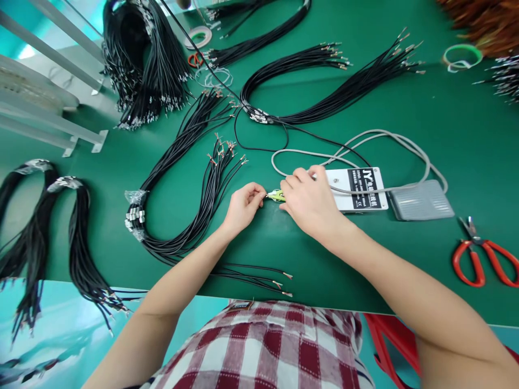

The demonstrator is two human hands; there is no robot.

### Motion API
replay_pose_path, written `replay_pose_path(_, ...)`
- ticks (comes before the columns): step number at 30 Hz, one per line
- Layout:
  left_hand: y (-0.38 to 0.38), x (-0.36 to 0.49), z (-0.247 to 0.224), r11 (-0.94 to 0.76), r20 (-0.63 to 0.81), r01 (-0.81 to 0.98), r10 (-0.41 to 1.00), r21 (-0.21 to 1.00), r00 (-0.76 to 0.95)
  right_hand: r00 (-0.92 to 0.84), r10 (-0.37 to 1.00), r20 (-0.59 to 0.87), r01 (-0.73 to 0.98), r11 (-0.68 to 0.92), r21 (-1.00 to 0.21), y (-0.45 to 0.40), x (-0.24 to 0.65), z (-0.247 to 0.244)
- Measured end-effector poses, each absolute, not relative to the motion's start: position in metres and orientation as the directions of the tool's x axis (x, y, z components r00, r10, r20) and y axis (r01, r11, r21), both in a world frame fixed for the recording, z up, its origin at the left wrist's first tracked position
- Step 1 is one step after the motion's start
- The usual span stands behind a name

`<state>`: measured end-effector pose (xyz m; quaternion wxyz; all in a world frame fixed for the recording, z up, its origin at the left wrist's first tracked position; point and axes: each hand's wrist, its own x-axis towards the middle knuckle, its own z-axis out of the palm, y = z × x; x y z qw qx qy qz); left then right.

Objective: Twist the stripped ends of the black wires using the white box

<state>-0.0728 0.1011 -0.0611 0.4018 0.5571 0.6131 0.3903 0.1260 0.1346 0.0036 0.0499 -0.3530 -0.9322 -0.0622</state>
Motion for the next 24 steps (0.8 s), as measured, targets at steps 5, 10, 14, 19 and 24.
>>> replay_pose_path(5,0.099,-0.072,-0.061,0.082,-0.064,0.345,0.996,0.935,-0.063,-0.423,0.791,0.442,0.797,0.557,-0.233,0.092,0.184,-0.007)
replay_pose_path(10,0.099,-0.072,-0.062,0.066,-0.044,0.354,0.997,0.933,-0.07,-0.341,0.829,0.443,0.794,0.506,-0.337,0.065,0.201,-0.037)
replay_pose_path(14,0.098,-0.075,-0.062,0.061,-0.036,0.395,0.997,0.916,-0.07,-0.315,0.829,0.461,0.838,0.471,-0.275,0.068,0.196,-0.05)
replay_pose_path(19,0.093,-0.089,-0.064,0.073,-0.015,0.418,0.99,0.906,-0.139,-0.296,0.776,0.557,0.837,0.492,-0.24,0.076,0.199,-0.057)
replay_pose_path(24,0.094,-0.117,-0.052,0.088,-0.015,0.281,0.967,0.956,-0.253,-0.302,0.757,0.579,0.783,0.544,-0.303,0.066,0.197,-0.056)
